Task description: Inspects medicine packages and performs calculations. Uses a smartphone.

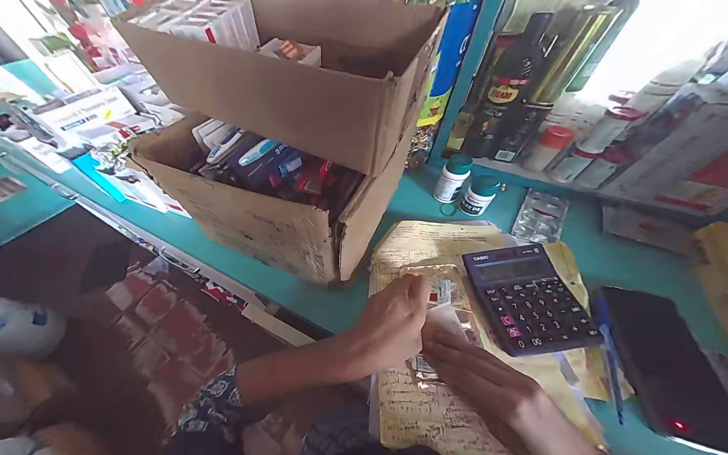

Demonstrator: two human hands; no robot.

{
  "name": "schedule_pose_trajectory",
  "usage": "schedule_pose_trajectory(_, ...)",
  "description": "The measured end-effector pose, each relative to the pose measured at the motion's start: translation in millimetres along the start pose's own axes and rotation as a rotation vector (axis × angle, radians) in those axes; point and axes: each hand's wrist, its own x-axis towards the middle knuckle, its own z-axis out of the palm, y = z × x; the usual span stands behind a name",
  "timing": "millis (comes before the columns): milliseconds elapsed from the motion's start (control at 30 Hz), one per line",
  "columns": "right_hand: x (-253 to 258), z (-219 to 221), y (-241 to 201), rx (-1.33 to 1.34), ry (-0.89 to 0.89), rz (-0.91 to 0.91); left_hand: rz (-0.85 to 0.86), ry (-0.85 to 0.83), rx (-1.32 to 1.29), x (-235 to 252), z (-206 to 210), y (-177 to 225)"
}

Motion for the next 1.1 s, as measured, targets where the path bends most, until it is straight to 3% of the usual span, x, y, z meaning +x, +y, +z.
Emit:
schedule_pose_trajectory(200, 10.9, -8.5, 17.3, 0.216, -0.091, -0.033, 0.035, 0.129, -0.01, -2.7, 3.2, -3.6)
schedule_pose_trajectory(400, 18.3, 0.1, 3.1, 0.086, -0.062, 0.115, 0.017, -0.025, -0.183, -8.3, -11.2, -7.5)
schedule_pose_trajectory(667, 31.5, 12.8, -16.5, -0.063, -0.174, 0.271, 0.052, -0.028, -0.289, -8.5, -7.6, -11.4)
schedule_pose_trajectory(800, 32.3, 16.4, -32.4, -0.19, -0.068, 0.234, 0.029, -0.04, -0.25, -7.6, -6.8, -9.1)
schedule_pose_trajectory(967, 25.4, -19.4, -40.9, -0.212, -0.08, 0.178, -0.061, -0.105, -0.185, -5.6, -10.7, -1.8)
schedule_pose_trajectory(1100, 15.7, -33.2, -36.0, -0.182, -0.175, 0.271, -0.066, -0.158, -0.174, -5.9, -11.0, -0.7)
